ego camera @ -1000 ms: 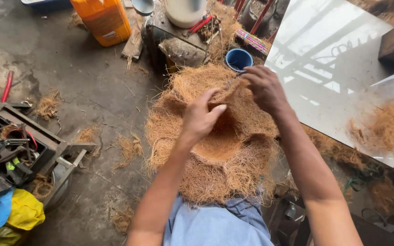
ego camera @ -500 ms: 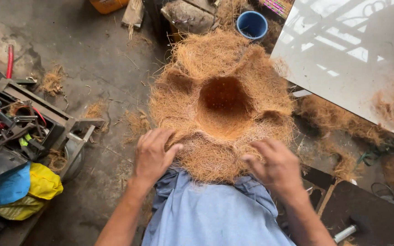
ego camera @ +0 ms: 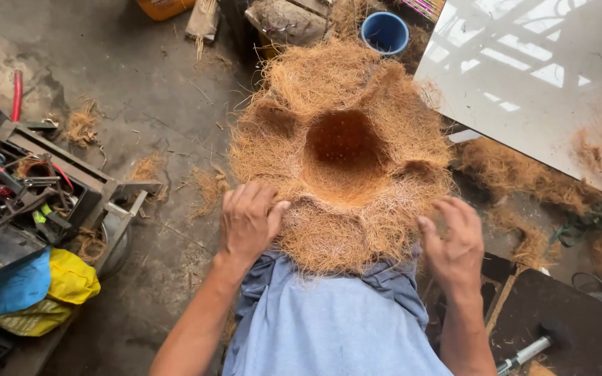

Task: Shaping and arranging coconut fiber into a bowl-like structure using hands, a hair dryer, and a glass bottle.

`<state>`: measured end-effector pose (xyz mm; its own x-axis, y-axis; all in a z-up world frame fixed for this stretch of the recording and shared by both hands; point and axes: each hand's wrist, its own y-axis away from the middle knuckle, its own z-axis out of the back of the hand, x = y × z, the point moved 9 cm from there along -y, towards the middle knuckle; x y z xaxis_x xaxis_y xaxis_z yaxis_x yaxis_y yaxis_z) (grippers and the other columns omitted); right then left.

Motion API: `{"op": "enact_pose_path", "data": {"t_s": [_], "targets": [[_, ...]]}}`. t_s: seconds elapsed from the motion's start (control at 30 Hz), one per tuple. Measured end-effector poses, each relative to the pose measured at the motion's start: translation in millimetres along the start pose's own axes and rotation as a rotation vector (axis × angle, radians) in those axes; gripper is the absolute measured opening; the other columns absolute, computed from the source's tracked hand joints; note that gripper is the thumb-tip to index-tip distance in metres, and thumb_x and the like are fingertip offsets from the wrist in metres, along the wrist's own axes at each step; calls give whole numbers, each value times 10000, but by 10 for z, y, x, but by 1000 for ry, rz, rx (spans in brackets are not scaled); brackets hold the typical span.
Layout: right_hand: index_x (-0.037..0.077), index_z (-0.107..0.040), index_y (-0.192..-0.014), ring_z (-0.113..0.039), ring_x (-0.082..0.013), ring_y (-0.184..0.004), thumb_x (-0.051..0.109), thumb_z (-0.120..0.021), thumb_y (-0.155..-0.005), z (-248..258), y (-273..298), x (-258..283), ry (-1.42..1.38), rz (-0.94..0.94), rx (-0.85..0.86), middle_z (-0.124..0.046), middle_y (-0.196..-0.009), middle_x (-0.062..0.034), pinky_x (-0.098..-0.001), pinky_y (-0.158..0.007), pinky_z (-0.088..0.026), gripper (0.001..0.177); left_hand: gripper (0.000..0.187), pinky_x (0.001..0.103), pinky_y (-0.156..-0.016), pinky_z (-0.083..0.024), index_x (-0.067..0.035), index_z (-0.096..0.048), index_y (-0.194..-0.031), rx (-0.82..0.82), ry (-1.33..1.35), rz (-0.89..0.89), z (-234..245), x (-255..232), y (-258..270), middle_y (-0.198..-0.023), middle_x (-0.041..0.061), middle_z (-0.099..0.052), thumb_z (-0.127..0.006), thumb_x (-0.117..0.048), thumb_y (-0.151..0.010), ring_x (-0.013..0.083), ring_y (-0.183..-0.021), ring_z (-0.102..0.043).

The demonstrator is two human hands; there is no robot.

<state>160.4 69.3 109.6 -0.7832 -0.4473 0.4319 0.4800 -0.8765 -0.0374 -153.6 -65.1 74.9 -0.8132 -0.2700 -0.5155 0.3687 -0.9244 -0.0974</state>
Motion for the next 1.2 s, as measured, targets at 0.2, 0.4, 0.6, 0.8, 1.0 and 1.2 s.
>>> {"op": "enact_pose_path", "data": {"t_s": [0.2, 0.4, 0.6, 0.8, 1.0, 1.2], "targets": [[0, -541, -1361, -492, -455, -1285, 279, -666, -977, -37, 78, -454, -160, -342, -82, -499, -1380, -253, -598, -1053, -402, 490, 61, 348, -747, -513, -127, -722, -868, 37, 28, 27, -384, 269, -32, -743, 46, -674, -715, -185, -883, 200, -717, -666], [-31, -482, -1414, -589, -218, -1000, 224, -573, -1041, -579, 230, -977, -828, -518, -111, -614, -1119, -192, -402, -884, -521, 461, 347, 406, -811, -479, -88, -703, -989, -102, 344, 233, 95, 509, -110, -915, 128, -663, -743, -411, -866, 269, -859, -650], [-18, -444, -1381, -631, -210, -742, 414, -579, -1027, -430, 239, -924, -872, -522, -128, -602, -868, -142, -293, -671, -539, 574, 378, 411, -766, -491, -58, -671, -999, -263, 283, 102, 246, 143, 148, -884, 129, -605, -733, -405, -866, 297, -841, -627], [90, -108, -1574, -321, -617, -1312, 552, -652, -753, -36, 47, 289, -728, -521, 173, -107, -1595, -326, -775, -994, -334, 1088, 319, 390, -983, -443, -213, -654, -1251, 49, 304, -422, -225, -1040, -49, -1223, 86, -652, -632, -269, -938, 254, -1189, -573], [193, -41, -1572, -361, -450, -1330, 250, -722, -771, -285, 491, 158, -1250, -511, -152, -106, -1575, -272, -614, -1071, -377, 1053, 575, 477, -1074, -427, -154, -593, -1350, 391, 292, -627, -729, -1359, -204, -1312, 152, -626, -768, -87, -807, 324, -1270, -550], [37, -471, -1314, -599, -325, -1110, 95, -606, -900, -1510, 1161, -153, -2004, -831, 220, -622, -1196, -193, -509, -926, -516, 439, 590, 386, -1074, -455, -150, -572, -1371, 518, 468, -615, -680, -1375, -167, -1357, 93, -626, -688, -78, -796, 240, -1211, -595]]}}
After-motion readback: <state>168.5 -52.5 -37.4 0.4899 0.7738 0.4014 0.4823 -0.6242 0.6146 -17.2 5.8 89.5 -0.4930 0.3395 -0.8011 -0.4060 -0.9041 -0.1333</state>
